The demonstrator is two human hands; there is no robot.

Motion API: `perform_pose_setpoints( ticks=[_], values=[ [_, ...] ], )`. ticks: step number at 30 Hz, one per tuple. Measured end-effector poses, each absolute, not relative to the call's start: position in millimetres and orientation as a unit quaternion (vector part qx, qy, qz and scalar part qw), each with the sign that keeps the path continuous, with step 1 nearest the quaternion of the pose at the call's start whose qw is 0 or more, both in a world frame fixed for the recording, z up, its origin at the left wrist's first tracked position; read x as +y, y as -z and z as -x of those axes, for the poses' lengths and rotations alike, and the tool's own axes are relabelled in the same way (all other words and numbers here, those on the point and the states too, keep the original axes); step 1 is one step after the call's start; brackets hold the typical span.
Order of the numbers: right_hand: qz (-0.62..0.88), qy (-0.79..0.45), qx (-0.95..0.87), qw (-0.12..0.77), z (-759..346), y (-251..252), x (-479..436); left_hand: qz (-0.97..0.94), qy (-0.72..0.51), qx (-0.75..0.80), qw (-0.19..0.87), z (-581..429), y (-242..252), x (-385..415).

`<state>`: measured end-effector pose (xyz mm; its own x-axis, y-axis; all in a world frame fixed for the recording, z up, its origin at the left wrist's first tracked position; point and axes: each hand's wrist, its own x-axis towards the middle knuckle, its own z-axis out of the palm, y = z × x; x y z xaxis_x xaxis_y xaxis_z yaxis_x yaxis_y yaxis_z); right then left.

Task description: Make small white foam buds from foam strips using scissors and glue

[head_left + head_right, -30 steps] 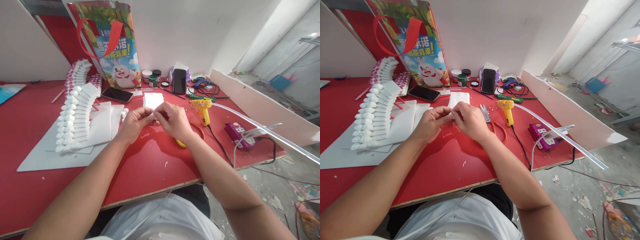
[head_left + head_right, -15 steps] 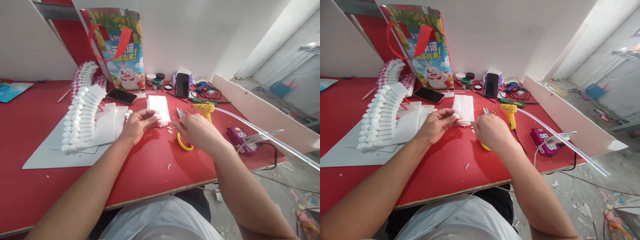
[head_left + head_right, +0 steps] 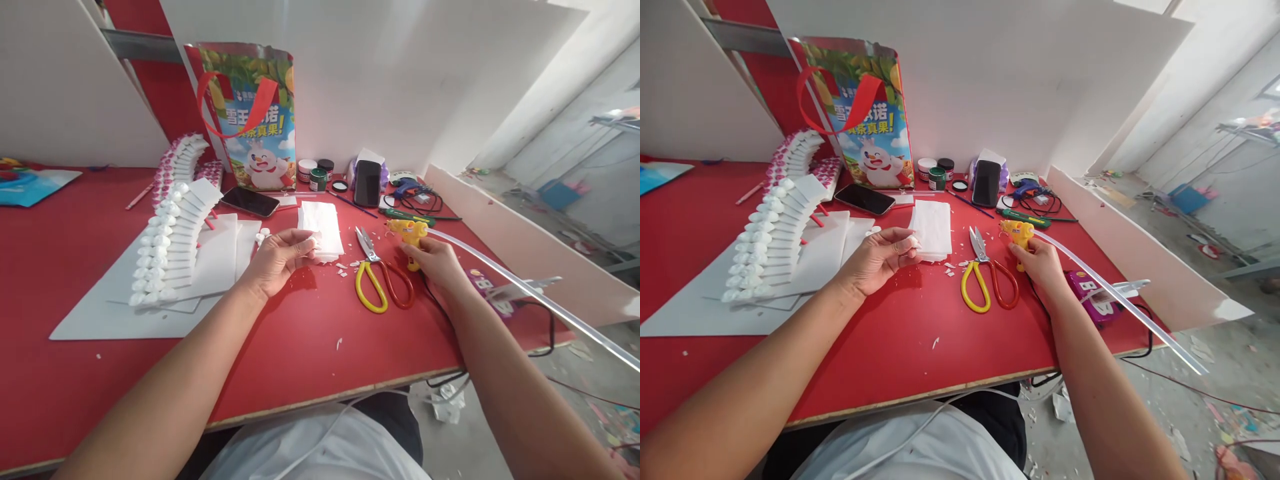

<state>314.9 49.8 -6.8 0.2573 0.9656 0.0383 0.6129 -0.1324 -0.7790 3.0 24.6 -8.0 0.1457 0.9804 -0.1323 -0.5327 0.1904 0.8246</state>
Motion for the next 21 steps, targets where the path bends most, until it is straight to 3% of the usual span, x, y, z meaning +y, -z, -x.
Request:
perform_pose_setpoints(
  ticks=[6,10,14,21],
  values=[
    [0.679,-0.341,-0.461,0.459,-295.4,-2.8,50.3,-0.285,-0.547,0.376,0.691,-2.0,5.1,24.6],
    [0.589,-0.363,-0.496,0.526,-271.8,-29.7,31.7,-0.288,-0.553,0.388,0.679,-2.0,4.3,25.3],
    [0.511,-0.417,-0.562,0.5,-243.6,-41.7,16.4,-0.306,-0.562,0.394,0.66,0.3,7.3,27.5],
    [0.451,-0.454,-0.623,0.45,-216.5,-17.0,5.6,-0.367,-0.561,0.42,0.612,6.0,13.9,31.8]
  ],
)
